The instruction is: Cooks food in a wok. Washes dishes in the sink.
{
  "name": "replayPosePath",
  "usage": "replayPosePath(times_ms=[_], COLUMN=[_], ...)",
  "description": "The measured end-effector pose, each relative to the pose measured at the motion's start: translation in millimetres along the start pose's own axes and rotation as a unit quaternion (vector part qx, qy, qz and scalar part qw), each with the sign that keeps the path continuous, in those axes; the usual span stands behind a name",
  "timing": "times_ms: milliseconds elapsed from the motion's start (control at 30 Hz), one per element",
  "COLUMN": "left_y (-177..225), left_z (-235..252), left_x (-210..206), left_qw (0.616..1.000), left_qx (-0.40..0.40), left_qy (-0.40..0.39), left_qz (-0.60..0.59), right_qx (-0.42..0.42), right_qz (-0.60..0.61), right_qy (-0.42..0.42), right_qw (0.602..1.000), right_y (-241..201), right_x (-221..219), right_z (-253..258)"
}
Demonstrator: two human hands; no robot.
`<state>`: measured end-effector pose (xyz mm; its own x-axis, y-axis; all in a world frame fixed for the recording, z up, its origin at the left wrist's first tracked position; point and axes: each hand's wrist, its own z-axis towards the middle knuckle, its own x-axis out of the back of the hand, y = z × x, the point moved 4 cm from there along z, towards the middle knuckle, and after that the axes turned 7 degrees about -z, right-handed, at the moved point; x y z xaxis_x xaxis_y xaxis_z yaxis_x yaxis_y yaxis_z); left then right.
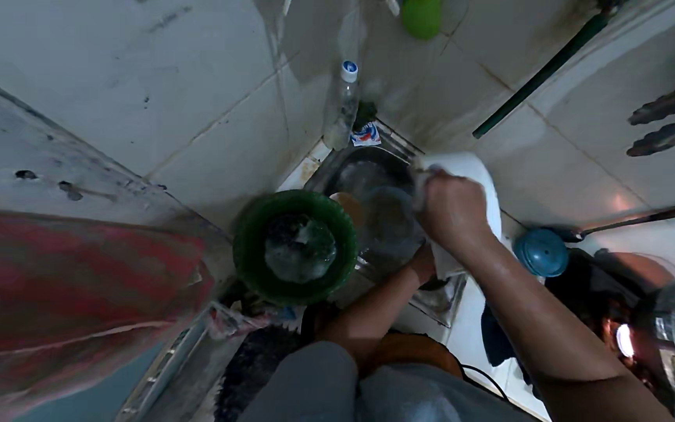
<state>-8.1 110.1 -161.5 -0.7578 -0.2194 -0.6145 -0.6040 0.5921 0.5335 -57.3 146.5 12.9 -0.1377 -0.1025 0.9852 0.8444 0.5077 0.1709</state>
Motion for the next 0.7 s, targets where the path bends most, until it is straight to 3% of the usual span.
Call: replayPosePath(times_ms=[100, 200, 300, 400, 500, 600, 700], left_y=[-23, -18, -7, -5, -8, -3, -1], left_z=[41, 24, 7, 3, 3, -5, -5], left_x=[42, 60, 63, 67, 58, 63, 66], left_qw=[0.981, 0.974, 0.985, 0.994, 0.997, 0.996, 0.996], left_qx=[0.038, 0.067, 0.036, -0.020, 0.045, 0.049, 0.040], left_qy=[0.013, 0.016, 0.011, 0.107, 0.018, -0.017, -0.020], left_qz=[-0.189, -0.217, -0.169, -0.033, -0.064, -0.077, -0.074], right_qx=[-0.090, -0.130, -0.016, 0.119, 0.083, 0.094, 0.102], right_qz=[0.063, 0.032, 0.072, 0.192, 0.181, 0.154, 0.213], right_qy=[-0.029, 0.008, 0.021, -0.100, -0.251, -0.262, -0.297], right_qw=[0.994, 0.991, 0.997, 0.969, 0.947, 0.948, 0.925], right_y=[53, 80, 12, -87, -136, -153, -157], right_x=[17, 9, -22, -89, -137, -154, -158], right_z=[-3, -10, -15, -9, -5, -7, -7])
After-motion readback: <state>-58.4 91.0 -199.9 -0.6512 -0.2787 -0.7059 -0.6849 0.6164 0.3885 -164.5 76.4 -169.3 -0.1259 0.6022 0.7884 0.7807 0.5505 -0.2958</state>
